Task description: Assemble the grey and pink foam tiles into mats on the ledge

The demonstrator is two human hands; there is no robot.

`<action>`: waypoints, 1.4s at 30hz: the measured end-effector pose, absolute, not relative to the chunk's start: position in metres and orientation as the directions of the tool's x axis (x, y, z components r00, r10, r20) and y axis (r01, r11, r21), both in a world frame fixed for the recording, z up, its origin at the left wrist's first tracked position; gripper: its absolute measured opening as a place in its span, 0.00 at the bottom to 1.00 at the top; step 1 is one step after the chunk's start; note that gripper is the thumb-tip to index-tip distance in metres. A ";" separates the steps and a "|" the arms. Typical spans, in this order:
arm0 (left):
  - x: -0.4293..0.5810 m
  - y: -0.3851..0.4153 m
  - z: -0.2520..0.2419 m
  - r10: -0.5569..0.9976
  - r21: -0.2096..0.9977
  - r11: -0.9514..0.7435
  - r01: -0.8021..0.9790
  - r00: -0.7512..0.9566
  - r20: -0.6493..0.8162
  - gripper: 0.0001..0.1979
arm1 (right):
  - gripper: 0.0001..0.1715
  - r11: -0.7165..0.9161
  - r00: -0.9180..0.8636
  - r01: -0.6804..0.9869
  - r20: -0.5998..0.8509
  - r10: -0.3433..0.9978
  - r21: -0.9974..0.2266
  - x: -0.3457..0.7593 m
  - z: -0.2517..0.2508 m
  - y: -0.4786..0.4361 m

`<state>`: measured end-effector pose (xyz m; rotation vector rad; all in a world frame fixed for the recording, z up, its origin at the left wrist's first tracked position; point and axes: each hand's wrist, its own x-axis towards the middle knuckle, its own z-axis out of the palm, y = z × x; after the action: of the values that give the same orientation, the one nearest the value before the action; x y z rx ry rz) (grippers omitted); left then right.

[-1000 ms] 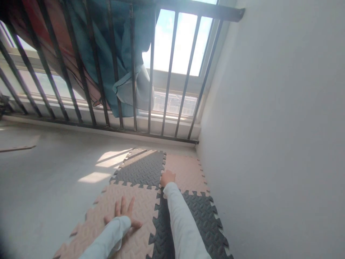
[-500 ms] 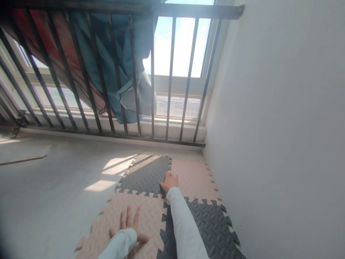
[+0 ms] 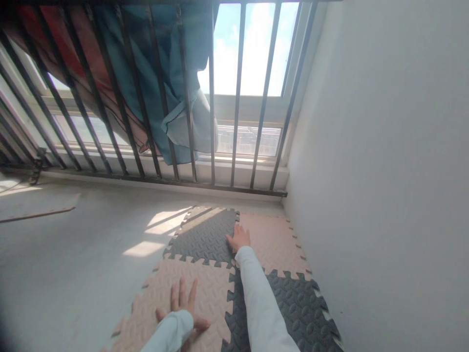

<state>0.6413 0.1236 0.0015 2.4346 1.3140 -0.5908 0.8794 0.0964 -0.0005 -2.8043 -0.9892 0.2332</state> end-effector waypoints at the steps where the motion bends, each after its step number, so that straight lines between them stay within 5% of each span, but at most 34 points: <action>1: 0.641 0.124 0.003 0.707 0.076 -0.533 0.843 0.492 -0.507 0.53 | 0.36 -0.763 0.766 0.617 -0.077 0.639 -0.192 0.879 -0.002 0.096; 23: 0.641 0.126 0.010 0.683 -0.008 -0.558 0.830 0.454 -0.572 0.54 | 0.32 -0.750 0.759 0.645 0.009 0.651 -0.144 0.887 0.000 0.100; 32: 0.640 0.125 -0.017 0.750 0.000 -0.542 0.840 0.484 -0.450 0.52 | 0.30 -0.764 0.762 0.622 -0.093 0.641 -0.172 0.903 0.001 0.096; 42: 0.641 0.122 -0.007 0.740 -0.017 -0.539 0.842 0.464 -0.486 0.52 | 0.38 -0.836 0.828 0.537 -0.121 0.548 -0.110 0.915 0.003 0.129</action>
<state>0.6406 0.1222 -0.0068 2.4871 1.3686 -0.6580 0.9148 0.1288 0.0034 -2.9350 -0.8722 0.2277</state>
